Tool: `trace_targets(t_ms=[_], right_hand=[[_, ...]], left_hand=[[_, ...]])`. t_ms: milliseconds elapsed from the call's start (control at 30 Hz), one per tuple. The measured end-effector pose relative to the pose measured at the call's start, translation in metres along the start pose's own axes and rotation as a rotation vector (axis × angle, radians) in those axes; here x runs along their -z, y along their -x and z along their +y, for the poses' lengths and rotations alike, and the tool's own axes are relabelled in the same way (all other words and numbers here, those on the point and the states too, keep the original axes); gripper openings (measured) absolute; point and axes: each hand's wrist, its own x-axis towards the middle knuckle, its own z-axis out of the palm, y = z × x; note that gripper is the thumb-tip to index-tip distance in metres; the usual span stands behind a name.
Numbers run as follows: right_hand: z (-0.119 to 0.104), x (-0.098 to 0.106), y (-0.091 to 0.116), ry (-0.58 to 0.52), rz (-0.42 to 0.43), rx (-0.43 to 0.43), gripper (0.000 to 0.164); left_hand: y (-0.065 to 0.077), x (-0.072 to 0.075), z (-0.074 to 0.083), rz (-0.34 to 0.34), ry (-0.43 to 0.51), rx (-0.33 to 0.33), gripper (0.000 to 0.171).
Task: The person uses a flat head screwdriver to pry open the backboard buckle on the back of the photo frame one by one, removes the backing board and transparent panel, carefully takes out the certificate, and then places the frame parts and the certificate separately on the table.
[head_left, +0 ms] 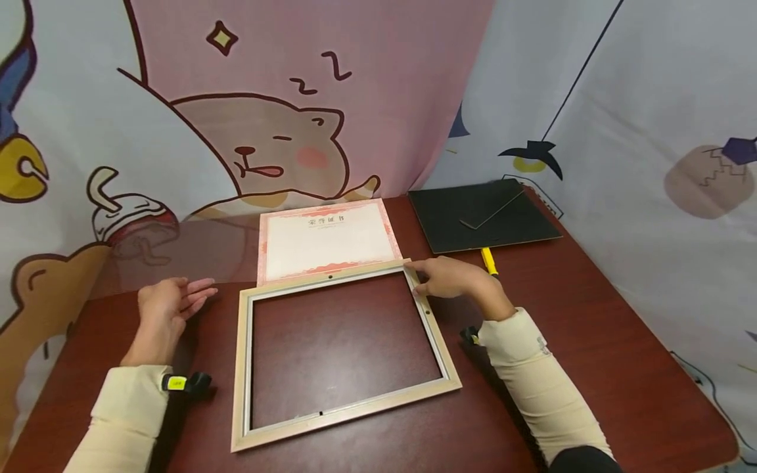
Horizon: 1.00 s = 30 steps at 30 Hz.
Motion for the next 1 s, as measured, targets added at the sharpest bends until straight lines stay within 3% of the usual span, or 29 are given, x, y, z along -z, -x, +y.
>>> trace_targets(t_ms=[100, 200, 267, 533, 600, 667, 800, 900, 1000], right_hand=[[0.000, -0.001, 0.001, 0.000, 0.001, -0.006, 0.061], [0.001, -0.002, 0.001, -0.006, 0.001, 0.001, 0.061], [0.002, -0.002, 0.000, -0.005, 0.001, 0.011, 0.060], [0.002, -0.002, 0.000, 0.001, 0.010, -0.002, 0.062], [0.003, -0.001, 0.000, 0.000, 0.008, -0.004, 0.062], [0.003, -0.001, 0.001, 0.003, 0.008, 0.000, 0.061], [0.003, -0.001, 0.002, 0.000, 0.001, 0.017, 0.058], [0.001, -0.001, 0.003, -0.009, -0.009, 0.024, 0.056], [-0.001, 0.000, 0.004, -0.016, -0.015, 0.024, 0.055]], left_hand=[[0.002, 0.006, -0.002, -0.067, -0.029, 0.040, 0.028], [0.004, 0.013, -0.004, -0.137, -0.073, 0.072, 0.012], [0.006, 0.018, -0.004, -0.170, -0.108, 0.076, 0.015], [0.025, 0.022, -0.008, -0.071, -0.252, -0.024, 0.044], [0.029, 0.023, -0.011, -0.060, -0.311, -0.099, 0.054], [0.033, 0.020, -0.015, -0.048, -0.436, -0.220, 0.056], [0.046, 0.001, -0.019, -0.081, -0.845, -0.504, 0.045], [0.054, -0.018, -0.020, -0.201, -1.130, -0.659, 0.036], [0.058, -0.037, -0.022, -0.346, -1.326, -0.736, 0.036]])
